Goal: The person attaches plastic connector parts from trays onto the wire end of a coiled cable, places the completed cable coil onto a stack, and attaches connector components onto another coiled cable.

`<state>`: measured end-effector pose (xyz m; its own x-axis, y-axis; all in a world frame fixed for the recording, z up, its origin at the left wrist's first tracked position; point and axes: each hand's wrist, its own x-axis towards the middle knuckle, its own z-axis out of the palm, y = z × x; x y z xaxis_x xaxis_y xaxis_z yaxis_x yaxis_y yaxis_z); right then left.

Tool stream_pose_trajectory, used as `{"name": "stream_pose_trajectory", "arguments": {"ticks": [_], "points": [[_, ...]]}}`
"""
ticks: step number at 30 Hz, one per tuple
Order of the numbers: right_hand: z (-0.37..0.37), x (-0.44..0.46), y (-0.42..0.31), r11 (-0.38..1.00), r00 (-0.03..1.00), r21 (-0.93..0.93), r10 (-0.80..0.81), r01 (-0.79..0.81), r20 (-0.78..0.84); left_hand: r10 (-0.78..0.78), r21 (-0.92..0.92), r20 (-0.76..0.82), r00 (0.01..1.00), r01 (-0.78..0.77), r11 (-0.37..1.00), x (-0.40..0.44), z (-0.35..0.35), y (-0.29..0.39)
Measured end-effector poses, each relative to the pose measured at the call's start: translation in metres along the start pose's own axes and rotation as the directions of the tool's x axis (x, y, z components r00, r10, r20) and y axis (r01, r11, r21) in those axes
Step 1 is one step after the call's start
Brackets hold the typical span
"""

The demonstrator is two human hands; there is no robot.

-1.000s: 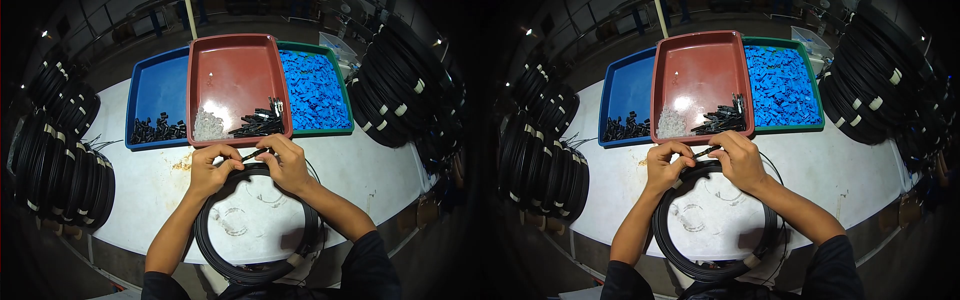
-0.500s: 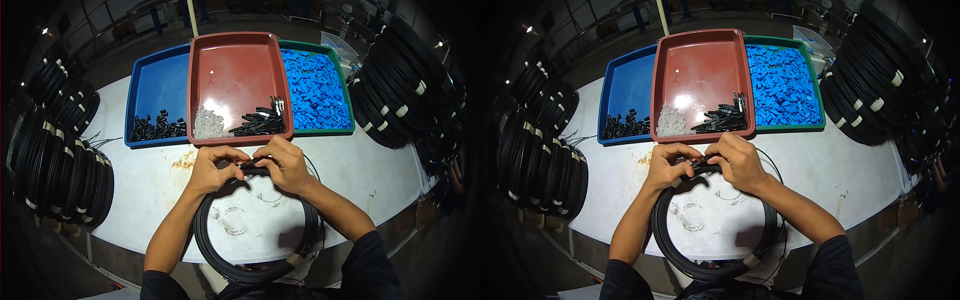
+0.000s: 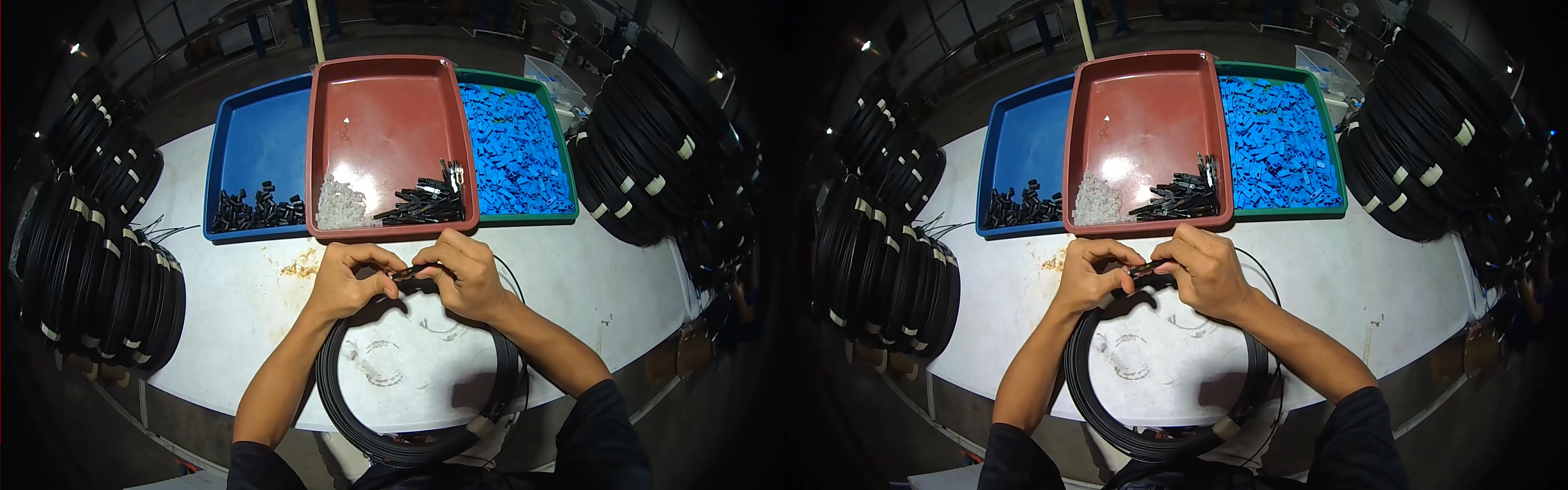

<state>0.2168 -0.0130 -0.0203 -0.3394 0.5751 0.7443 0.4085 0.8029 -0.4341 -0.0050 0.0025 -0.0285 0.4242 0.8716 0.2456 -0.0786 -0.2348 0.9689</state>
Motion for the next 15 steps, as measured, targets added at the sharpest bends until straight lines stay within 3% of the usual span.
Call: {"name": "stream_pose_trajectory", "arguments": {"ticks": [10, 13, 15], "points": [[-0.0012, 0.0000, -0.0015, 1.000, 1.000, -0.023, -0.007, 0.007, 0.014, 0.059, 0.113, 0.025, 0.998, -0.062, 0.992, 0.0003, 0.0006, -0.0030], [-0.0016, -0.0012, -0.0001, 1.000, 1.000, -0.009, 0.007, -0.007, 0.017, -0.029, 0.034, 0.011, 1.000, 0.028, 0.999, -0.0002, 0.0016, 0.0000], [-0.0017, -0.0001, 0.0006, 1.000, 1.000, -0.013, 0.003, -0.003, 0.013, -0.001, 0.042, 0.015, 1.000, 0.000, 0.999, 0.0004, 0.0020, 0.0001]]}}
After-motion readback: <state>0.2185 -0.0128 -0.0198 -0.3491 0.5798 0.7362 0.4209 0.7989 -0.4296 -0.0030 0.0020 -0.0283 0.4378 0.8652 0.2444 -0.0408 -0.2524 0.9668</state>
